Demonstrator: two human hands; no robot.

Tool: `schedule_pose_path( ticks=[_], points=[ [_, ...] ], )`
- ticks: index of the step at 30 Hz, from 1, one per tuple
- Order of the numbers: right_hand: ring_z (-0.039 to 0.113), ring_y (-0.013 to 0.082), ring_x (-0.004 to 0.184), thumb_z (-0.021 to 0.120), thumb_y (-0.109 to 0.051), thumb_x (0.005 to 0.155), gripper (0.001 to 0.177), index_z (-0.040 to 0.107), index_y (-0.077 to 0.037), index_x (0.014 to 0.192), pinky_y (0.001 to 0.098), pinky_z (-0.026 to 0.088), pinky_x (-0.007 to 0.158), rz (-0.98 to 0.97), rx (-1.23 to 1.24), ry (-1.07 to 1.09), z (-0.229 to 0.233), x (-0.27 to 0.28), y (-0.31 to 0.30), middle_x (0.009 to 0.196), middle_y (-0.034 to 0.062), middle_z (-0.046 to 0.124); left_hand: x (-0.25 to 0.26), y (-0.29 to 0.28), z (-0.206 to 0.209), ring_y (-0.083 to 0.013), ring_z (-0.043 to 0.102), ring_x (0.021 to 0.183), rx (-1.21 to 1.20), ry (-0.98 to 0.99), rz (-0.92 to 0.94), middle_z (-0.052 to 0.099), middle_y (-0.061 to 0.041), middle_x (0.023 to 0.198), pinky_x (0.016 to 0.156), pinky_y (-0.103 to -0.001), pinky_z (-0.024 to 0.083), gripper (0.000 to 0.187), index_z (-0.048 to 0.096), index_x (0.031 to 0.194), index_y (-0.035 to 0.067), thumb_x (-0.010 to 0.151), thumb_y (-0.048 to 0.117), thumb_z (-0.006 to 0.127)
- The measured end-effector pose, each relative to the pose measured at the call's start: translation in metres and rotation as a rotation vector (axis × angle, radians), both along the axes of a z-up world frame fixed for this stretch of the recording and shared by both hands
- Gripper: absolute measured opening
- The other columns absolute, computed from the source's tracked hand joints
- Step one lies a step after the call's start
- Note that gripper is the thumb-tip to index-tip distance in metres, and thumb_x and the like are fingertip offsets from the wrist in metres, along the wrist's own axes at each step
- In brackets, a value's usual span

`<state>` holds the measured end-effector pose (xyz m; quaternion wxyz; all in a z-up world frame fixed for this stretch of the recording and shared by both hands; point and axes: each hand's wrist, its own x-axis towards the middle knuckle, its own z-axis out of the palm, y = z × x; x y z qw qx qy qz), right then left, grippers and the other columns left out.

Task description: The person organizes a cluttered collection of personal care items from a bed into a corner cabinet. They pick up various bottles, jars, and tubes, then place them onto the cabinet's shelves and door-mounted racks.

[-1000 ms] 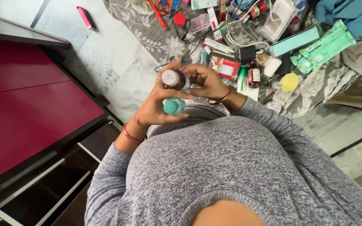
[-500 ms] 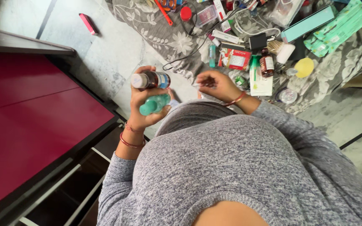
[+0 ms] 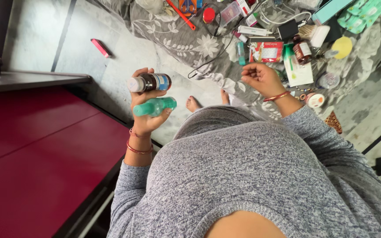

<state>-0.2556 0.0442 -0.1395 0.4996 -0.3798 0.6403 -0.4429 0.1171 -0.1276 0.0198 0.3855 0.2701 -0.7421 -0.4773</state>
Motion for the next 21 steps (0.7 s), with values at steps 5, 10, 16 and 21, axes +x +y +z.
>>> schedule_pose_path(
  ticks=[5,10,16,21],
  points=[
    [0.067,0.0074,0.099,0.077,-0.013,0.095,0.037,0.064,0.0,0.126,0.0233,0.056,0.089,-0.077,0.009,0.046,-0.035,0.017,-0.014,0.112,0.0037,0.07,0.033,-0.015,-0.005,-0.0409,0.049,0.147,0.058,-0.013,-0.022,0.037,-0.02,0.155,0.122,-0.055,0.043,0.036,0.073,0.109,0.009,0.078,0.022,0.083],
    [0.067,0.007,0.096,0.078,-0.014,0.095,0.035,0.065,0.001,0.123,0.0233,0.056,0.088,-0.081,-0.032,0.069,-0.058,0.042,-0.059,0.109,0.0031,0.071,0.067,-0.021,-0.008,-0.041,0.048,0.148,0.055,-0.024,-0.017,0.038,-0.02,0.155,0.126,-0.057,0.041,0.036,0.074,0.108,0.009,0.075,0.019,0.081],
    [0.067,0.0074,0.095,0.078,-0.014,0.094,0.034,0.065,0.001,0.122,0.0237,0.057,0.086,-0.015,-0.069,0.041,-0.043,0.091,-0.098,0.107,0.0025,0.071,0.115,-0.023,-0.013,-0.0414,0.048,0.148,0.067,-0.052,0.056,0.037,-0.02,0.156,0.128,-0.058,0.04,0.039,0.074,0.11,0.008,0.075,0.023,0.081],
    [0.067,0.0077,0.095,0.078,-0.013,0.094,0.034,0.066,0.0,0.122,0.0239,0.057,0.086,-0.021,-0.051,0.058,-0.039,0.109,-0.095,0.106,0.0026,0.071,0.131,-0.028,-0.024,-0.042,0.048,0.147,0.069,-0.062,0.053,0.035,-0.02,0.157,0.126,-0.058,0.039,0.042,0.073,0.112,0.009,0.075,0.026,0.079]
  ],
)
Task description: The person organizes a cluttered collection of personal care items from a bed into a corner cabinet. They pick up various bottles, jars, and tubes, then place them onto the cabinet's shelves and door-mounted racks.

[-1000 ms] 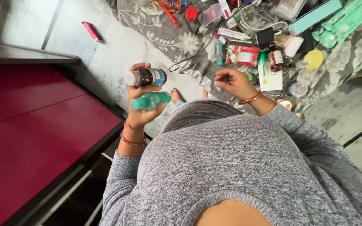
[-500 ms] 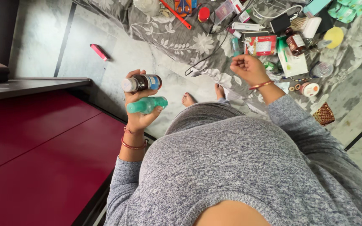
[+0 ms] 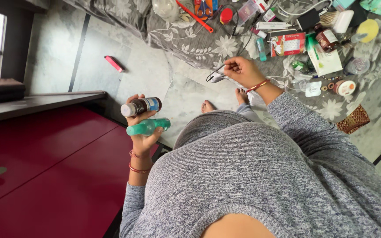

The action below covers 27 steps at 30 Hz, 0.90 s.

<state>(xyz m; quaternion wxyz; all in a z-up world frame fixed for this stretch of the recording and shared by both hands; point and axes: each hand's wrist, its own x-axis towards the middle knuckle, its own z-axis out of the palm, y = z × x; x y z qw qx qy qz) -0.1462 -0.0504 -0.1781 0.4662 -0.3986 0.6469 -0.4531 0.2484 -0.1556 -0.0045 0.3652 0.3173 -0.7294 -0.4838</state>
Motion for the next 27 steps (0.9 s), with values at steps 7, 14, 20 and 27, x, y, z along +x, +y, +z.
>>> schedule_pose_path(
  ticks=[7,14,20,27],
  points=[
    [0.066,0.0069,0.095,0.077,-0.014,0.094,0.036,0.065,0.001,0.125,0.0235,0.056,0.086,-0.113,0.011,0.019,0.004,-0.023,0.036,0.108,0.0029,0.071,-0.019,-0.017,-0.001,-0.0424,0.048,0.148,0.018,0.031,-0.098,0.035,-0.019,0.157,0.126,-0.059,0.04,0.041,0.072,0.114,0.01,0.077,0.026,0.079],
    [0.065,0.0069,0.095,0.077,-0.016,0.097,0.036,0.064,0.001,0.126,0.0234,0.055,0.087,-0.258,0.018,0.092,0.006,-0.063,0.069,0.11,0.003,0.07,-0.054,-0.027,0.004,-0.0415,0.046,0.147,-0.014,0.025,-0.2,0.035,-0.019,0.156,0.125,-0.059,0.04,0.042,0.072,0.117,0.012,0.079,0.027,0.082],
    [0.067,0.0126,0.096,0.08,-0.018,0.095,0.033,0.067,0.0,0.12,0.0268,0.056,0.085,-0.26,-0.031,0.292,0.003,-0.106,0.029,0.109,0.0061,0.071,-0.08,-0.029,0.008,-0.0394,0.045,0.147,-0.039,-0.002,-0.22,0.038,-0.018,0.154,0.126,-0.058,0.037,0.046,0.073,0.119,0.012,0.077,0.032,0.08],
    [0.065,0.036,0.111,0.08,-0.015,0.088,0.025,0.073,-0.003,0.109,0.0443,0.053,0.098,-0.024,-0.307,0.942,-0.022,-0.174,-0.106,0.116,0.0163,0.07,-0.089,-0.029,0.023,-0.0392,0.045,0.146,-0.019,-0.033,-0.062,0.038,-0.02,0.154,0.128,-0.056,0.034,0.051,0.074,0.121,0.011,0.077,0.035,0.078]
  ],
)
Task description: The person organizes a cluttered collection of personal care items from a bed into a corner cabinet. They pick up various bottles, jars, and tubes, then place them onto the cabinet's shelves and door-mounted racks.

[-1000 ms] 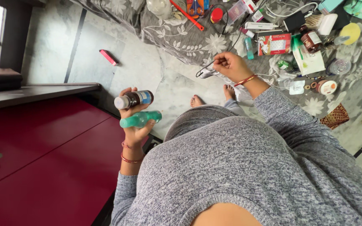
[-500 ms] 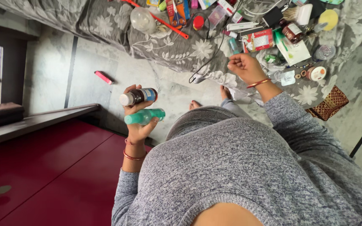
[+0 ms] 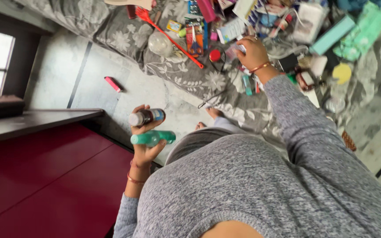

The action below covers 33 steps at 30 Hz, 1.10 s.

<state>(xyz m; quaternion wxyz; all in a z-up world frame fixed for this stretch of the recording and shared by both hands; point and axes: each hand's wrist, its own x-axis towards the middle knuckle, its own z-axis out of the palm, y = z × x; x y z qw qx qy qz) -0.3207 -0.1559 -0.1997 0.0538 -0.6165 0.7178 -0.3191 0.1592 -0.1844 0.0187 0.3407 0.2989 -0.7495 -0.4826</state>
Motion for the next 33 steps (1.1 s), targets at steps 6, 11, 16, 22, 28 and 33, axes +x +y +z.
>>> schedule_pose_path(
  ticks=[6,11,16,22,28,33],
  points=[
    [0.064,0.0326,0.115,0.063,-0.005,0.087,0.032,0.076,-0.007,0.116,0.0427,0.051,0.101,0.261,0.129,0.246,-0.082,-0.041,-0.126,0.12,0.0128,0.072,0.003,0.009,0.009,-0.04,0.047,0.145,-0.032,-0.103,0.256,0.038,-0.021,0.154,0.125,-0.058,0.037,0.048,0.073,0.117,0.012,0.077,0.038,0.078],
    [0.064,0.0306,0.112,0.061,-0.009,0.092,0.02,0.077,-0.01,0.103,0.0428,0.055,0.092,0.443,0.417,0.483,-0.107,-0.048,-0.189,0.116,0.0094,0.072,-0.011,0.031,0.011,-0.0407,0.048,0.144,-0.003,-0.163,0.44,0.038,-0.019,0.155,0.124,-0.059,0.04,0.045,0.073,0.114,0.013,0.081,0.043,0.078],
    [0.062,0.0329,0.115,0.064,-0.019,0.094,0.018,0.078,-0.013,0.103,0.0448,0.057,0.082,0.612,0.442,0.69,-0.117,-0.035,-0.206,0.116,0.0083,0.071,-0.03,0.052,0.013,-0.0413,0.045,0.148,0.115,-0.132,0.565,0.034,-0.017,0.156,0.123,-0.059,0.042,0.046,0.071,0.117,0.014,0.086,0.047,0.079],
    [0.052,0.0378,0.13,0.077,-0.028,0.08,0.032,0.077,-0.015,0.109,0.0511,0.051,0.093,0.489,0.479,0.555,-0.094,-0.048,-0.18,0.134,0.0159,0.063,-0.046,0.053,0.014,-0.0403,0.047,0.147,0.097,-0.161,0.575,0.035,-0.017,0.157,0.125,-0.059,0.039,0.047,0.072,0.116,0.013,0.085,0.048,0.079],
    [0.049,0.0373,0.138,0.081,-0.035,0.076,0.058,0.068,-0.01,0.127,0.0496,0.046,0.108,0.56,0.361,0.238,-0.053,-0.112,-0.137,0.144,0.0176,0.059,-0.053,0.044,0.019,-0.0398,0.048,0.148,0.067,-0.212,0.533,0.035,-0.016,0.157,0.125,-0.059,0.041,0.047,0.072,0.115,0.014,0.084,0.049,0.078],
    [0.063,0.0409,0.118,0.073,-0.039,0.09,0.052,0.064,-0.004,0.127,0.0488,0.05,0.102,0.435,0.747,0.167,-0.032,-0.148,-0.082,0.13,0.0231,0.064,-0.055,0.045,0.021,-0.0402,0.046,0.149,0.063,-0.151,0.503,0.034,-0.015,0.157,0.127,-0.06,0.039,0.047,0.071,0.116,0.013,0.086,0.048,0.079]
  ],
)
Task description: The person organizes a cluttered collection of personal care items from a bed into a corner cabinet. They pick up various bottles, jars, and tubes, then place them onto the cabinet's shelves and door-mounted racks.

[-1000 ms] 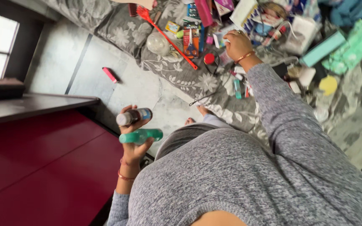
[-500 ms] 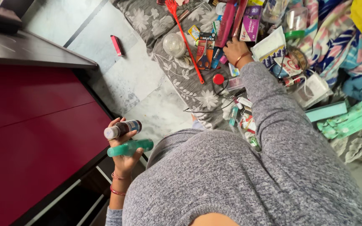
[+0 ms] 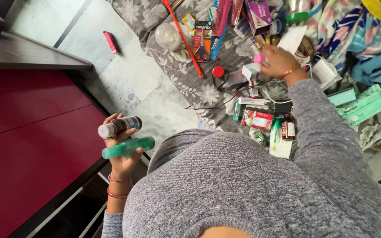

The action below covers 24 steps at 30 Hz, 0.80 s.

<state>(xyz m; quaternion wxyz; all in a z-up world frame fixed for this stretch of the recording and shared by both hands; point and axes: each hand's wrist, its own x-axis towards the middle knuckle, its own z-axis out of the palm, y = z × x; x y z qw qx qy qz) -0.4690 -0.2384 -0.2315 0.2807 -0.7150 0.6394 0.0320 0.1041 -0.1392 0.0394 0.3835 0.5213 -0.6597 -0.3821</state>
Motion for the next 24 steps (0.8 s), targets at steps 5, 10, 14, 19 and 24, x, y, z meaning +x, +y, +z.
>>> schedule_pose_path(
  ticks=[5,10,14,19,24],
  points=[
    [0.064,0.0404,0.12,0.074,-0.039,0.085,0.056,0.064,0.002,0.122,0.0458,0.05,0.108,0.042,-0.081,-0.003,-0.025,-0.02,0.047,0.125,0.0255,0.066,0.001,0.0,-0.005,-0.0401,0.047,0.148,0.01,0.028,-0.003,0.035,-0.015,0.157,0.126,-0.06,0.04,0.046,0.071,0.116,0.013,0.086,0.046,0.079],
    [0.055,0.0434,0.129,0.08,-0.042,0.086,0.046,0.073,-0.005,0.111,0.0494,0.044,0.106,0.022,-0.382,-0.044,-0.046,-0.02,0.024,0.142,0.0332,0.056,-0.003,-0.007,-0.006,-0.0392,0.048,0.148,0.03,0.028,-0.028,0.036,-0.014,0.156,0.126,-0.06,0.042,0.043,0.072,0.116,0.015,0.086,0.045,0.079],
    [0.058,0.0383,0.121,0.081,-0.036,0.09,0.041,0.07,-0.004,0.112,0.0484,0.048,0.102,-0.176,-0.27,-0.271,-0.051,0.0,-0.02,0.132,0.0278,0.058,-0.007,-0.009,0.001,-0.0394,0.047,0.148,0.019,0.023,-0.035,0.036,-0.014,0.156,0.125,-0.06,0.042,0.043,0.071,0.116,0.015,0.087,0.046,0.078],
    [0.07,0.015,0.095,0.075,-0.015,0.089,0.034,0.059,-0.009,0.118,0.0316,0.059,0.089,-0.581,-0.113,-0.966,-0.061,0.018,-0.063,0.106,0.0016,0.068,-0.002,-0.003,0.007,-0.039,0.047,0.149,-0.009,-0.01,0.02,0.036,-0.014,0.158,0.127,-0.059,0.04,0.046,0.071,0.115,0.014,0.088,0.051,0.078],
    [0.069,0.0133,0.099,0.074,0.0,0.096,0.028,0.064,-0.005,0.122,0.0294,0.057,0.091,-0.636,-0.221,-1.417,-0.064,-0.012,-0.108,0.109,0.0015,0.069,0.009,0.01,0.0,-0.0394,0.046,0.15,-0.007,0.02,0.066,0.036,-0.013,0.158,0.128,-0.06,0.039,0.049,0.071,0.115,0.012,0.088,0.052,0.079]
  ],
)
